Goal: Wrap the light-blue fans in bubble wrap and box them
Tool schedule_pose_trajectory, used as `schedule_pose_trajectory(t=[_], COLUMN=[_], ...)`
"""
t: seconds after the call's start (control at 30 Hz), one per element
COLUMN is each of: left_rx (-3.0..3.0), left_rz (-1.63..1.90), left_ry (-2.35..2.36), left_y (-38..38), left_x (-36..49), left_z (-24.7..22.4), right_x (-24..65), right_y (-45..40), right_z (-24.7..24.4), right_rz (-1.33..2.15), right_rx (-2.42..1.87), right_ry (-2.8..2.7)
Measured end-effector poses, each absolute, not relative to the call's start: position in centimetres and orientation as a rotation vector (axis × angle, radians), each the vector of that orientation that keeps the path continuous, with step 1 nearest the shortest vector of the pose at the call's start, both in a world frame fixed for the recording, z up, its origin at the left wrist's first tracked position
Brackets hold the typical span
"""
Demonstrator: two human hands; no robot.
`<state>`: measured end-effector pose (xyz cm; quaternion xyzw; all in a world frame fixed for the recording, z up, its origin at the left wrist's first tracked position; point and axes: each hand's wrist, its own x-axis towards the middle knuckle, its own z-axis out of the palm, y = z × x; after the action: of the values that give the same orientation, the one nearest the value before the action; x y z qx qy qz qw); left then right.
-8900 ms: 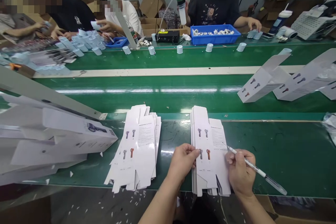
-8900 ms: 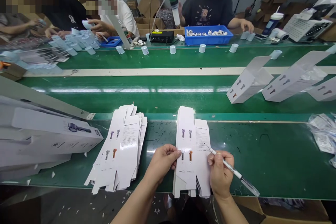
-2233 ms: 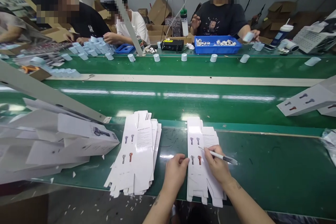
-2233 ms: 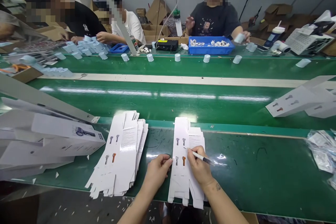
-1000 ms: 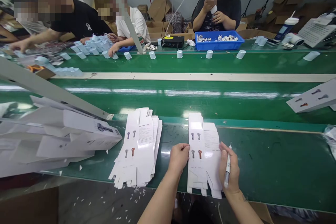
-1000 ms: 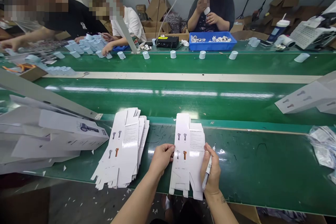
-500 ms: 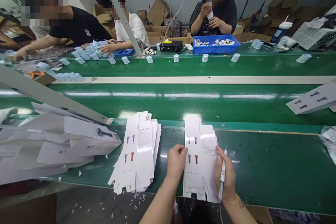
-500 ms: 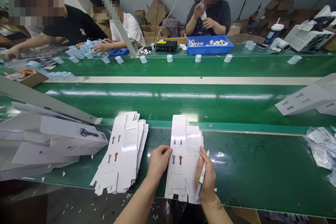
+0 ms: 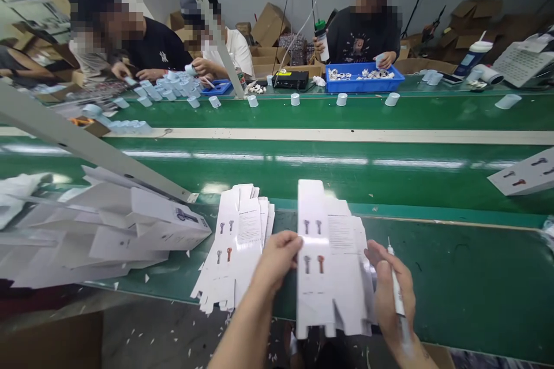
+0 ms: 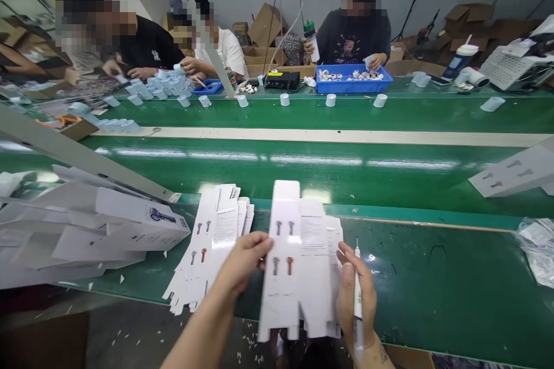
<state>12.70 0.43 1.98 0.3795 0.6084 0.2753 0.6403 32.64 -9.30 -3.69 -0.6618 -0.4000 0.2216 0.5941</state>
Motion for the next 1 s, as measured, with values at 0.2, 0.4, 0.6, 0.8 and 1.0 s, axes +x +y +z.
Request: schedule_pose_trajectory(t=[0.2, 0.4, 0.6, 0.8, 1.0], left_rx=[0.927, 1.226, 1.266, 1.226, 0.942], left_rz=[0.681, 0.676, 0.438, 0.377, 0.469], left_ry=[1.697, 2.167, 1.686, 1.726, 1.640], left_y=[2.7, 1.1, -3.9, -3.5, -3.0], left_x=[-0.5, 0.4, 13.4, 16.1, 15.9], left_z=[5.4, 5.2, -0.7, -4.7, -4.6], right_x=[34.6, 33.4, 32.7, 32.8, 32.8], right_y=[-7.9, -6.2, -5.7, -5.8, -9.2], right_z=[-4.7, -6.7, -7.4, -7.4, -6.7], right_rz=[0.534, 0.692, 0.688, 0.665, 0.656], right_rx=[-1.589, -1.589, -1.622, -1.634, -1.583], right_ry=[-1.107, -1.218, -1.282, -1.323, -1.409])
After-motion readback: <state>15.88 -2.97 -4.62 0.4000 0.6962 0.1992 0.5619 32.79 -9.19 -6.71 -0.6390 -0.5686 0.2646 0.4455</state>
